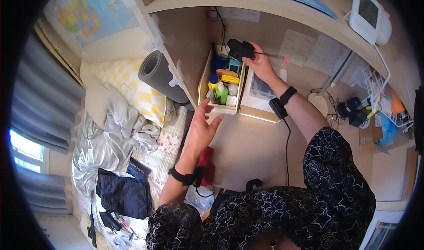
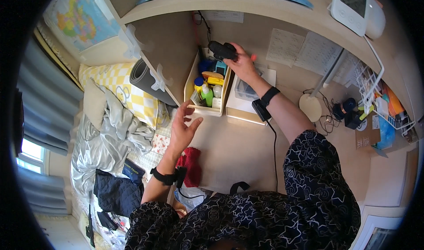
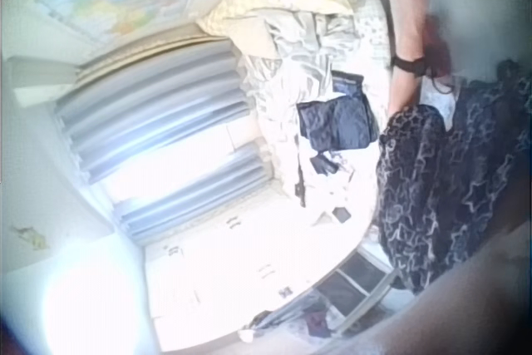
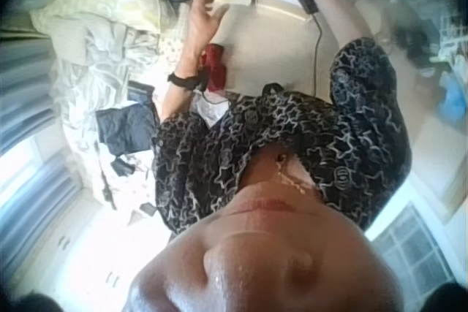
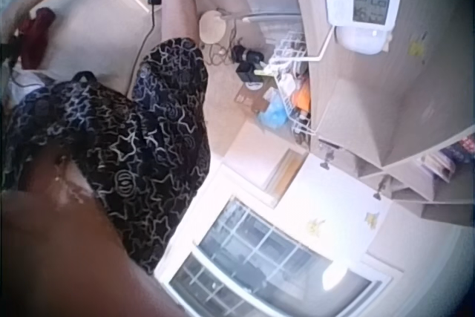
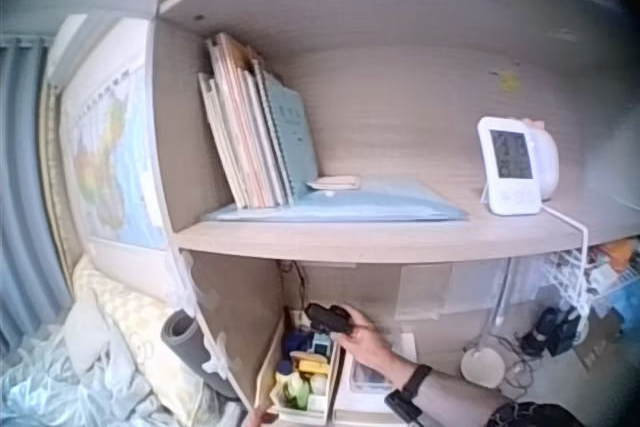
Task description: The recorder sorts items from boxes into bins and organizes a cluttered desk, then wipes the desk surface.
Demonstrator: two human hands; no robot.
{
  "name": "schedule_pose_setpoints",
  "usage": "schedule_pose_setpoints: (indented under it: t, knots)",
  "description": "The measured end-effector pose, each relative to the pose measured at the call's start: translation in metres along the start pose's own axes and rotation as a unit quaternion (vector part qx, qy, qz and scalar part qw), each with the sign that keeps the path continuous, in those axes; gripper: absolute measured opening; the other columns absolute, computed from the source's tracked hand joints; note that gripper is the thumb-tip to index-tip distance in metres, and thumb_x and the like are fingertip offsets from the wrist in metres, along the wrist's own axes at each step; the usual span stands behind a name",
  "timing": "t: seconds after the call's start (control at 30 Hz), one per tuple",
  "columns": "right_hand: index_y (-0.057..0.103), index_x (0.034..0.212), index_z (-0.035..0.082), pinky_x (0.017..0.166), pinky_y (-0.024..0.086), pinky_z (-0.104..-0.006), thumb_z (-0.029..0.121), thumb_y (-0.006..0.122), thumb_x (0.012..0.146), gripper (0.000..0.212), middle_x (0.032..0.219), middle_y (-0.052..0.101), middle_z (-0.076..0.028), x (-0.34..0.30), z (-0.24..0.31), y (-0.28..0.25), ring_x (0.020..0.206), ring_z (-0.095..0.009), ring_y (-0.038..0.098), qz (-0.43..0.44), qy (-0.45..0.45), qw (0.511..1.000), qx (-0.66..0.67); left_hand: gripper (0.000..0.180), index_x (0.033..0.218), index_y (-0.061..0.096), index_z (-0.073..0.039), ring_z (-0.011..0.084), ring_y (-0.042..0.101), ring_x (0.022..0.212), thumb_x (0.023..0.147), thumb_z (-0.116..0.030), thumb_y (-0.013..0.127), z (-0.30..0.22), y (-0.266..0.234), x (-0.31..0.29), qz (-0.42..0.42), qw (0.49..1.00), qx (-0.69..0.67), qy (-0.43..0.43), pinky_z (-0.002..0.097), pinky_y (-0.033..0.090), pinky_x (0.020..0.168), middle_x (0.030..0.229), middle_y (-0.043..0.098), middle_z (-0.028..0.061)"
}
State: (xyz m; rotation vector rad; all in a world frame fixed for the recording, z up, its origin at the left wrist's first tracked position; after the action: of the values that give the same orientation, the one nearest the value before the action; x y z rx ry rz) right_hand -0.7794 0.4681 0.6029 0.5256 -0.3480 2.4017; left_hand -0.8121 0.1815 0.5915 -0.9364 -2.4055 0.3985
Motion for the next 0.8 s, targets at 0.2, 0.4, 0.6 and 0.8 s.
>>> schedule_pose_setpoints:
  t: [0.2, 0.4, 0.6, 0.8]
  knots:
    - [0.035, 0.129, 0.002, 0.049, 0.044, -0.0215, 0.013, 0.064, 0.077, 0.061, 0.092, 0.058, -0.006, 0.041, -0.027, 0.015, 0.063, -0.009, 0.052, 0.054, 0.099, 0.993, 0.014, 0.062, 0.126, 0.037, -0.003, 0.0191, 0.057, 0.090, 0.074, -0.010, 0.069, 0.025, -0.010, -0.022, 0.037, 0.995, 0.003, -0.097, 0.0302, 0.045, 0.076, 0.093, 0.058, 0.0099]
    - [0.033, 0.130, -0.002, 0.051, 0.048, -0.0222, 0.022, 0.064, 0.075, 0.068, 0.092, 0.055, -0.009, 0.071, -0.040, 0.018, 0.064, -0.011, 0.052, 0.118, 0.254, 0.959, -0.027, 0.060, 0.125, 0.039, -0.003, 0.0212, 0.057, 0.083, 0.072, -0.009, 0.068, 0.042, -0.014, -0.040, 0.019, 0.992, 0.021, -0.123, 0.0312, 0.047, 0.072, 0.089, 0.059, 0.0099]
    - [0.028, 0.133, -0.002, 0.058, 0.053, -0.0274, 0.021, 0.065, 0.074, 0.073, 0.101, 0.053, -0.013, 0.079, -0.049, 0.019, 0.072, -0.016, 0.055, 0.149, 0.292, 0.944, -0.046, 0.060, 0.125, 0.039, -0.003, 0.0221, 0.058, 0.082, 0.072, -0.008, 0.068, 0.054, -0.014, -0.049, 0.021, 0.987, 0.016, -0.160, 0.0317, 0.047, 0.071, 0.088, 0.060, 0.0107]
    - [0.020, 0.136, -0.001, 0.065, 0.054, -0.0317, 0.016, 0.065, 0.075, 0.077, 0.113, 0.049, -0.019, 0.076, -0.042, 0.015, 0.078, -0.023, 0.058, 0.151, 0.338, 0.928, -0.040, 0.061, 0.126, 0.037, -0.004, 0.0246, 0.059, 0.080, 0.073, -0.008, 0.067, 0.049, -0.008, -0.047, 0.071, 0.983, 0.022, -0.168, 0.0326, 0.048, 0.070, 0.088, 0.061, 0.0124]
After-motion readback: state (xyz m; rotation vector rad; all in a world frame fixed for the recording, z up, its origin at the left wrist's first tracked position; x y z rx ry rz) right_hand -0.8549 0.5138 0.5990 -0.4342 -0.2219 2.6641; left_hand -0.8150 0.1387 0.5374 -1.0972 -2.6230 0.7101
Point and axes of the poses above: each hand's wrist, its own x-axis towards the middle knuckle, its own y-axis out of the palm, z = x × y, the point moved 1 cm from there along x, towards the middle knuckle
